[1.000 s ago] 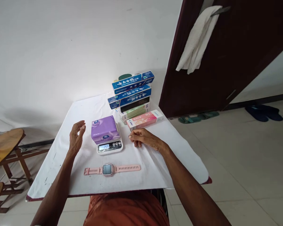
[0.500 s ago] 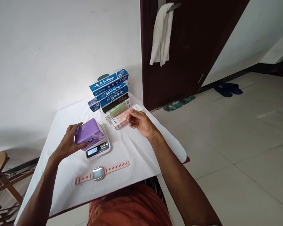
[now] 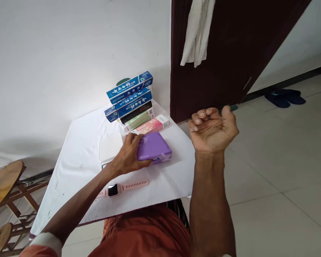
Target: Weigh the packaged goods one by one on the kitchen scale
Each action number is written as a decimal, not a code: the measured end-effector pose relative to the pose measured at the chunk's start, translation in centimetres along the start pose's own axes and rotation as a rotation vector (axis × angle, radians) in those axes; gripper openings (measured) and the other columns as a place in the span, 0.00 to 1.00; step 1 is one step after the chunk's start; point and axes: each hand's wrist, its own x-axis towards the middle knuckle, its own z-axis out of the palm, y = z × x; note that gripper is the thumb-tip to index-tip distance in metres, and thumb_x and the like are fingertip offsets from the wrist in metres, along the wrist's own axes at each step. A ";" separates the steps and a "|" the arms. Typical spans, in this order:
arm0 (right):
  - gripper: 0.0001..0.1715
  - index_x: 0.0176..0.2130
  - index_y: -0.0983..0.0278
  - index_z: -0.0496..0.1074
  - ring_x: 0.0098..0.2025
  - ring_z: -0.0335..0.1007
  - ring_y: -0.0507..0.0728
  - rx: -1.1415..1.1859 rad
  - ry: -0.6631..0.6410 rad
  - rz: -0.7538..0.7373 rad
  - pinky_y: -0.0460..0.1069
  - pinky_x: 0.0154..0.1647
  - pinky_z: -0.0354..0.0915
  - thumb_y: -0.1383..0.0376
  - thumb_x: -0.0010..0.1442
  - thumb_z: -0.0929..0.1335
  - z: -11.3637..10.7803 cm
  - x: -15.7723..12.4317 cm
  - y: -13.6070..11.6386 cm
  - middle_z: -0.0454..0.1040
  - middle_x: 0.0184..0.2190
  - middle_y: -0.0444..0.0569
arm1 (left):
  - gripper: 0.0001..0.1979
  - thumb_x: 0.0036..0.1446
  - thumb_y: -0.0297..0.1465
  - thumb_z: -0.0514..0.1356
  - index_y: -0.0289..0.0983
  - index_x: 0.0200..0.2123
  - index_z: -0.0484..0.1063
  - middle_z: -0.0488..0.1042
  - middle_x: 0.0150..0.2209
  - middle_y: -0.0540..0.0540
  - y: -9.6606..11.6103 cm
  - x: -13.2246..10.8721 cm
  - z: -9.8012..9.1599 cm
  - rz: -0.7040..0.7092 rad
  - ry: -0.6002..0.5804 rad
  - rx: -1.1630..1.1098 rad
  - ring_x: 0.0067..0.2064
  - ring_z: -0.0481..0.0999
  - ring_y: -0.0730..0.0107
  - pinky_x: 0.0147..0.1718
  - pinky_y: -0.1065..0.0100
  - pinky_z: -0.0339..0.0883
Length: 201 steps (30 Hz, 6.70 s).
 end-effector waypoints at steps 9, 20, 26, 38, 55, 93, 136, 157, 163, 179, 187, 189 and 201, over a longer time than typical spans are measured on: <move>0.22 0.32 0.62 0.79 0.25 0.64 0.52 -0.261 -0.765 0.365 0.48 0.23 0.57 0.47 0.64 0.70 3.0 -4.5 -0.5 0.71 0.26 0.47 | 0.48 0.49 0.50 0.73 0.38 0.66 0.57 0.60 0.62 0.30 -1.1 2.2 3.7 0.006 0.168 0.058 0.63 0.64 0.38 0.59 0.38 0.67; 0.23 0.28 0.65 0.73 0.28 0.62 0.51 -0.808 -1.330 0.808 0.47 0.30 0.56 0.49 0.59 0.73 4.2 -8.2 5.2 0.70 0.24 0.42 | 0.30 0.62 0.45 0.65 0.42 0.63 0.62 0.67 0.59 0.36 -8.3 1.6 -8.8 -0.025 0.442 0.248 0.60 0.67 0.49 0.55 0.47 0.70; 0.27 0.29 0.65 0.70 0.28 0.59 0.50 -0.718 -1.200 0.801 0.47 0.31 0.54 0.45 0.59 0.72 3.5 -7.9 6.5 0.67 0.24 0.41 | 0.33 0.63 0.53 0.61 0.40 0.62 0.63 0.70 0.56 0.35 -10.8 7.2 -10.0 -0.237 0.157 0.347 0.58 0.69 0.45 0.56 0.45 0.64; 0.17 0.32 0.65 0.75 0.30 0.59 0.51 -0.848 -1.275 0.746 0.47 0.30 0.54 0.53 0.59 0.73 4.7 -8.5 7.0 0.68 0.26 0.42 | 0.19 0.63 0.44 0.62 0.39 0.50 0.65 0.71 0.52 0.41 -11.4 4.8 -9.4 -0.236 0.219 0.032 0.52 0.70 0.56 0.51 0.55 0.67; 0.21 0.28 0.64 0.70 0.27 0.55 0.50 -0.830 -1.259 0.652 0.47 0.29 0.52 0.50 0.60 0.72 6.3 -9.5 8.6 0.63 0.23 0.40 | 0.19 0.66 0.41 0.61 0.42 0.56 0.65 0.70 0.52 0.43 -11.8 -14.6 -8.8 -0.357 0.139 -0.002 0.52 0.70 0.57 0.51 0.56 0.68; 0.25 0.28 0.61 0.68 0.28 0.55 0.53 -0.903 -1.110 0.681 0.50 0.29 0.54 0.44 0.60 0.71 4.8 -9.3 10.0 0.63 0.25 0.43 | 0.25 0.60 0.42 0.65 0.41 0.58 0.68 0.75 0.56 0.42 -18.6 -15.0 -14.1 -0.608 0.222 0.219 0.56 0.74 0.54 0.57 0.55 0.65; 0.13 0.28 0.64 0.70 0.29 0.60 0.51 -0.845 -0.989 0.535 0.47 0.31 0.56 0.59 0.59 0.70 5.2 -9.8 10.0 0.68 0.25 0.41 | 0.34 0.64 0.47 0.64 0.38 0.66 0.61 0.70 0.59 0.32 -16.9 8.0 -14.3 -0.099 0.381 0.320 0.63 0.69 0.45 0.60 0.46 0.64; 0.09 0.27 0.64 0.71 0.28 0.66 0.51 -0.855 -0.972 0.506 0.46 0.30 0.60 0.63 0.57 0.71 5.6 -9.8 9.4 0.73 0.25 0.43 | 0.15 0.65 0.35 0.62 0.38 0.52 0.67 0.71 0.48 0.39 -9.8 9.5 -6.2 -0.186 0.090 0.242 0.51 0.72 0.54 0.51 0.56 0.68; 0.10 0.26 0.63 0.70 0.29 0.66 0.52 -0.863 -0.983 0.474 0.47 0.31 0.61 0.62 0.57 0.71 5.6 -9.6 9.3 0.73 0.25 0.43 | 0.15 0.66 0.42 0.61 0.42 0.51 0.68 0.70 0.43 0.45 -10.8 0.3 -10.1 -0.167 0.162 0.143 0.43 0.71 0.59 0.44 0.59 0.67; 0.20 0.29 0.63 0.72 0.28 0.59 0.51 -0.877 -0.997 0.545 0.47 0.30 0.56 0.50 0.60 0.69 5.3 -9.5 9.8 0.66 0.24 0.41 | 0.30 0.62 0.46 0.65 0.46 0.64 0.63 0.71 0.56 0.41 -12.2 -10.1 -8.6 -0.342 0.010 0.086 0.58 0.69 0.49 0.57 0.49 0.64; 0.20 0.30 0.63 0.73 0.29 0.60 0.52 -0.886 -1.011 0.529 0.48 0.31 0.57 0.50 0.61 0.69 5.3 -9.5 9.6 0.69 0.25 0.42 | 0.29 0.63 0.47 0.66 0.46 0.63 0.66 0.72 0.58 0.40 -12.1 -9.2 -9.3 -0.302 0.067 0.182 0.61 0.69 0.48 0.59 0.47 0.62; 0.20 0.30 0.63 0.73 0.28 0.60 0.52 -0.905 -1.019 0.519 0.48 0.30 0.56 0.50 0.61 0.69 5.3 -9.6 9.6 0.68 0.25 0.42 | 0.28 0.61 0.46 0.67 0.45 0.61 0.68 0.74 0.54 0.40 -11.7 -8.7 -8.7 -0.293 0.034 0.224 0.58 0.71 0.48 0.58 0.47 0.62; 0.22 0.29 0.61 0.69 0.27 0.58 0.52 -0.947 -1.012 0.587 0.48 0.27 0.56 0.47 0.62 0.68 5.4 -9.7 9.6 0.66 0.25 0.42 | 0.19 0.61 0.34 0.65 0.41 0.55 0.71 0.75 0.52 0.39 -19.1 -8.3 -13.6 -0.485 0.213 0.377 0.56 0.72 0.48 0.54 0.50 0.64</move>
